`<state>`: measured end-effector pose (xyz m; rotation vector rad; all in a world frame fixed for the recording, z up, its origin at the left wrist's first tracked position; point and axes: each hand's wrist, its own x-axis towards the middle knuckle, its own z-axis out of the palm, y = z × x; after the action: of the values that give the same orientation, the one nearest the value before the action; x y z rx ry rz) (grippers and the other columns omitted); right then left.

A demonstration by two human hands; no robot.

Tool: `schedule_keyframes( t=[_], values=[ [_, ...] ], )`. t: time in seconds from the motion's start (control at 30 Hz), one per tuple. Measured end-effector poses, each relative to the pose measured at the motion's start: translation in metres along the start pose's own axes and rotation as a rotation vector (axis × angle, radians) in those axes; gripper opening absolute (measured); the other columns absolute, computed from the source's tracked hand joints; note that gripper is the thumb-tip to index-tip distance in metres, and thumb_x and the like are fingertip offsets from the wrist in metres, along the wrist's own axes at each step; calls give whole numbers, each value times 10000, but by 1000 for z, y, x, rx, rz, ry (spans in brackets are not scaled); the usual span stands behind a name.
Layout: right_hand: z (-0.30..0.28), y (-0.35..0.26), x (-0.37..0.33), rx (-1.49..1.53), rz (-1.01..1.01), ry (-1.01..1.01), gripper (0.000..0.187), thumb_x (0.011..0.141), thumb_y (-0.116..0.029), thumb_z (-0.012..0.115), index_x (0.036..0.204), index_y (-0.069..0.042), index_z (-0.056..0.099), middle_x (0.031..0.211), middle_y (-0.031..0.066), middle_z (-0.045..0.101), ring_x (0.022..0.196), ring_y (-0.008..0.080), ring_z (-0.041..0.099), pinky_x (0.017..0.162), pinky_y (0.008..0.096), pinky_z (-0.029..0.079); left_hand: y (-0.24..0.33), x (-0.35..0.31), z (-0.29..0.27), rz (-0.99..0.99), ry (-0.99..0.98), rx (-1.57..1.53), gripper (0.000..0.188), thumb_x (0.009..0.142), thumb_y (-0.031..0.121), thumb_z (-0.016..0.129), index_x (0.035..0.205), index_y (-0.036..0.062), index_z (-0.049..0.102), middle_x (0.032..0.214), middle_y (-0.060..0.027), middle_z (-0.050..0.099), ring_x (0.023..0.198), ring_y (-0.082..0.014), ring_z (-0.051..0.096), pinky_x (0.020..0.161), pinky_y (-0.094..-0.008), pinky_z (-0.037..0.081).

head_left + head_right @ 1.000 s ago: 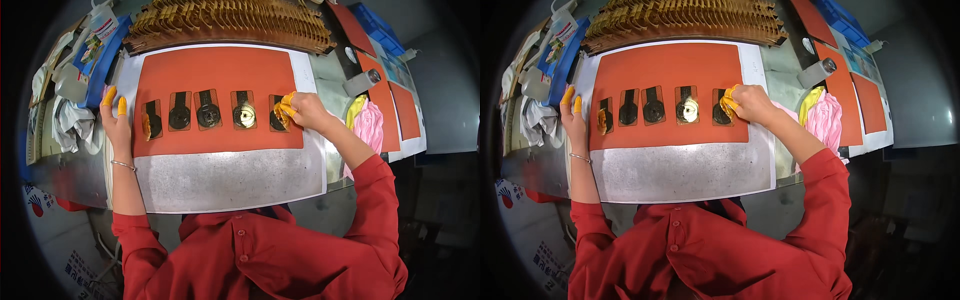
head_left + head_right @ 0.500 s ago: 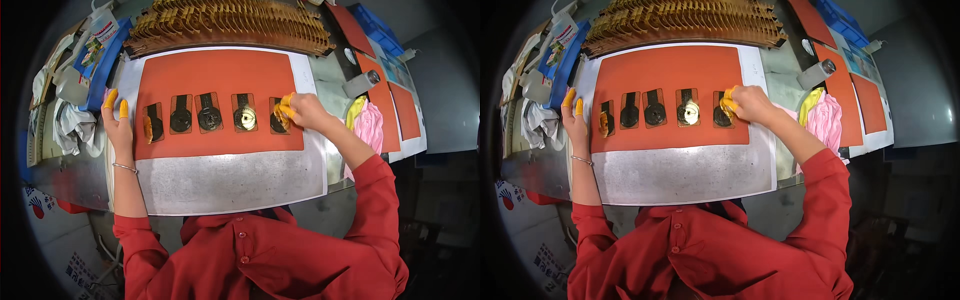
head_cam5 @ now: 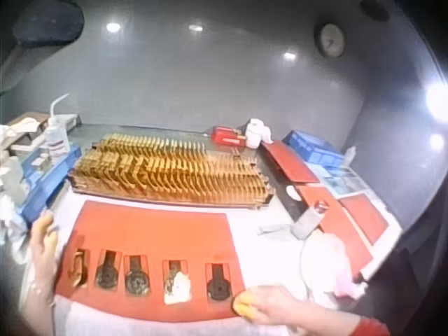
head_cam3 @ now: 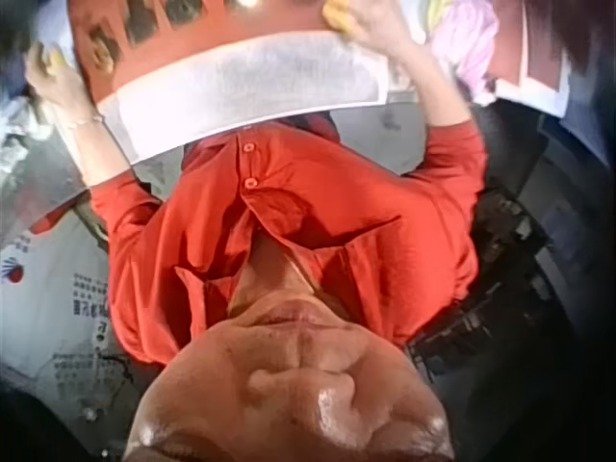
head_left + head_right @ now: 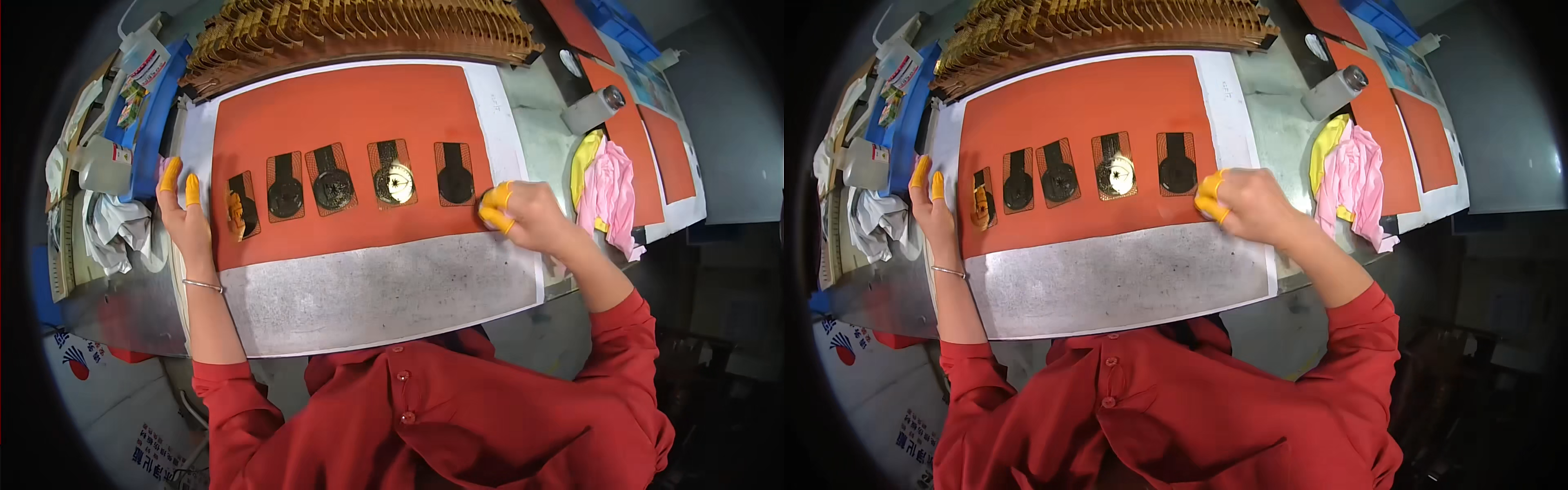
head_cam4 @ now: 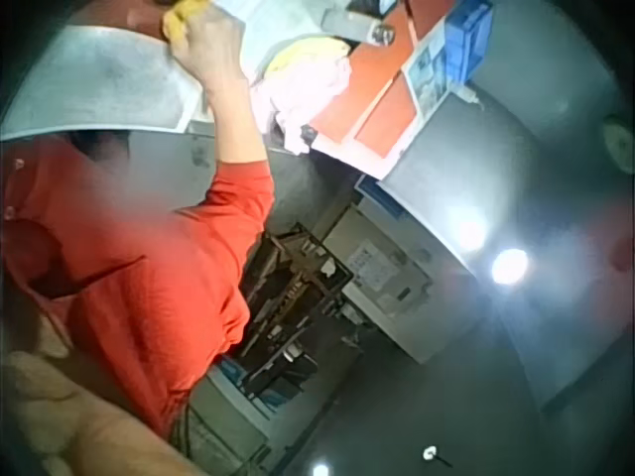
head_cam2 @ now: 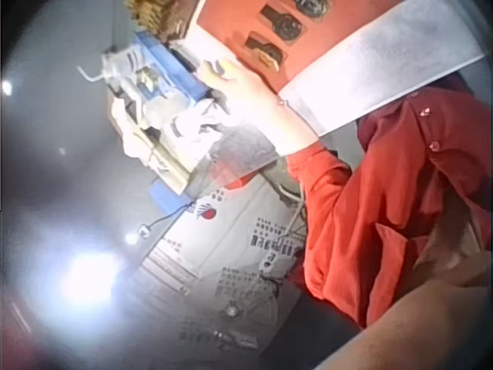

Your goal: The person uses a yellow cloth to wipe and polish several dark, circular medals arranged on a red rectangular mat. They repeatedly apply liquid from a squeeze bottle onto the cloth and continue rubbing the medals to remove residue and restore their shine.

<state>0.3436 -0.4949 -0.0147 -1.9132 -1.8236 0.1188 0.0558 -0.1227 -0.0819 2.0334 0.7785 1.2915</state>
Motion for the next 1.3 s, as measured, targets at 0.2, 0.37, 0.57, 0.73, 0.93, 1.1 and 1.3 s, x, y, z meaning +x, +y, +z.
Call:
schedule_keyframes(
  t=[0.2, 0.37, 0.57, 0.73, 0.93, 1.1, 1.3],
  values=[
    [11, 22, -3, -34, 226, -54, 147, 827, -189, 622, 880, -53, 605, 753, 115, 628, 640, 301, 603, 570, 394, 474, -1, 2, -1, -24, 19, -7, 333, 904, 56, 553, 1231, -4, 527, 1265, -109, 502, 1180, -216, 487, 1016, -328, 347],
    [15, 25, -1, -3, 203, -12, 153, 836, -193, 626, 868, -44, 614, 753, 113, 624, 634, 296, 598, 573, 386, 475, 5, 2, 0, -31, 11, -8, 332, 909, 42, 537, 1236, -15, 517, 1273, -112, 497, 1194, -216, 478, 1020, -338, 351],
    [21, 23, 4, -72, 192, -79, 132, 827, -193, 609, 808, -66, 643, 732, 111, 608, 677, 298, 592, 581, 410, 463, 4, 0, 0, -39, 3, -28, 345, 910, 44, 538, 1248, -16, 501, 1280, -112, 495, 1208, -221, 466, 1032, -345, 335],
    [25, 54, 45, -141, 233, 20, 153, 838, -213, 575, 858, -78, 644, 761, 118, 614, 688, 326, 585, 593, 407, 462, -2, 3, 0, -21, -3, -7, 334, 909, 23, 523, 1240, -18, 507, 1258, -112, 503, 1206, -219, 466, 1007, -329, 365],
    [33, 45, 19, -94, 61, -53, 114, 793, -168, 638, 848, -69, 651, 721, 114, 601, 653, 316, 580, 582, 409, 467, -2, 1, -2, -79, 33, -40, 333, 901, 5, 526, 1232, -24, 510, 1242, -113, 507, 1156, -214, 493, 994, -328, 383],
    [37, 50, 20, -157, 104, -10, 107, 812, -175, 607, 818, -73, 639, 703, 112, 595, 654, 311, 583, 581, 407, 466, 2, 1, 3, -17, 5, 12, 332, 897, 39, 551, 1221, -21, 518, 1213, -117, 520, 1159, -221, 486, 1001, -325, 357],
    [57, 46, 27, -155, -15, -74, 60, 775, -173, 605, 797, -119, 622, 734, 91, 599, 686, 293, 597, 576, 404, 479, -6, 2, -5, 19, 63, 23, 318, 891, 32, 554, 1204, -21, 535, 1254, -126, 503, 1188, -225, 474, 1005, -333, 363]
  ],
)
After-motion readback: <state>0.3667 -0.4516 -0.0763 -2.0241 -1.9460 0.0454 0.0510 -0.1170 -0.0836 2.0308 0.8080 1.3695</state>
